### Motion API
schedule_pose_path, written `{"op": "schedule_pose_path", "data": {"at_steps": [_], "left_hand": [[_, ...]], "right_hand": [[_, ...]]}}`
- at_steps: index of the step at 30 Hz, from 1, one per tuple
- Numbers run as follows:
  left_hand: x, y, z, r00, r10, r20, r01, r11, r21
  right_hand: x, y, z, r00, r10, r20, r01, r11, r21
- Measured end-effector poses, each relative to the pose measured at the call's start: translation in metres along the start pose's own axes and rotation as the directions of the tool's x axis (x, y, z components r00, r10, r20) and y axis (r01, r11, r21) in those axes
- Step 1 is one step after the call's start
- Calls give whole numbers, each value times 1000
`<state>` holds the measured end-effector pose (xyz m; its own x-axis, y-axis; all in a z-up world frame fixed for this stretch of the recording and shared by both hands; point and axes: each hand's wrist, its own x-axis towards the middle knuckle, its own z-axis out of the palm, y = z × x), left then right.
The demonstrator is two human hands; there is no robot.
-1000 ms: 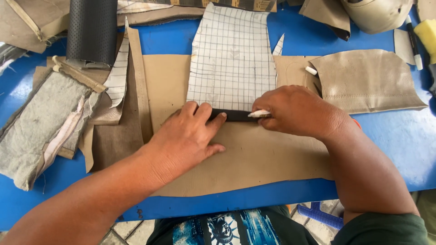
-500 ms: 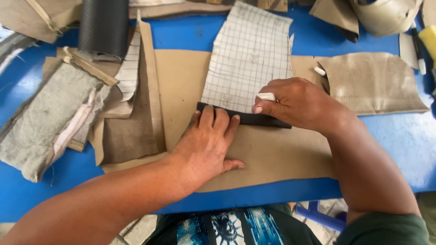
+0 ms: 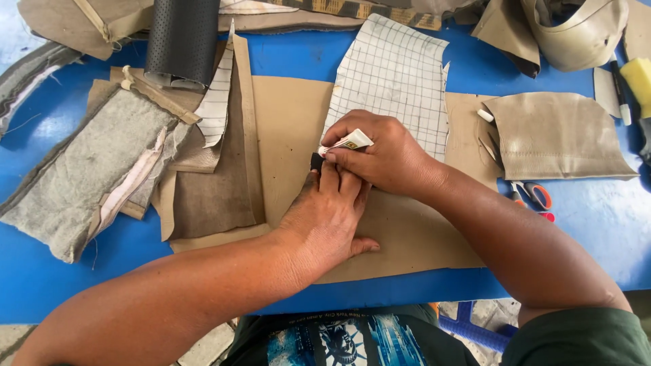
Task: Apply glue to the edge of a leather piece and fold it over to create a hem
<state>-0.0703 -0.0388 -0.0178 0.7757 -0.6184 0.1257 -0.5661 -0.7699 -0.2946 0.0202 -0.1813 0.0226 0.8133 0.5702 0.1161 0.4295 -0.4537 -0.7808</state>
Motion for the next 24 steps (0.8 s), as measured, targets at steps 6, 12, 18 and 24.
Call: {"op": "schedule_pose_path", "data": {"at_steps": [6, 12, 18, 24], "left_hand": [[1, -11, -11, 997, 78, -19, -77, 996, 46], [7, -13, -11, 985, 132, 114, -131, 991, -19], [13, -13, -10, 993, 101, 66, -99, 995, -30], [13, -17, -10, 990, 124, 64, -120, 991, -58]], "right_hand": [[-25, -5, -40, 963, 261, 59, -254, 961, -110], [-71, 9, -84, 955, 281, 93, -267, 954, -139], [-91, 19, -103, 937, 333, 110, -313, 935, -164], [-90, 12, -74, 976, -213, 48, 218, 967, -135]]}}
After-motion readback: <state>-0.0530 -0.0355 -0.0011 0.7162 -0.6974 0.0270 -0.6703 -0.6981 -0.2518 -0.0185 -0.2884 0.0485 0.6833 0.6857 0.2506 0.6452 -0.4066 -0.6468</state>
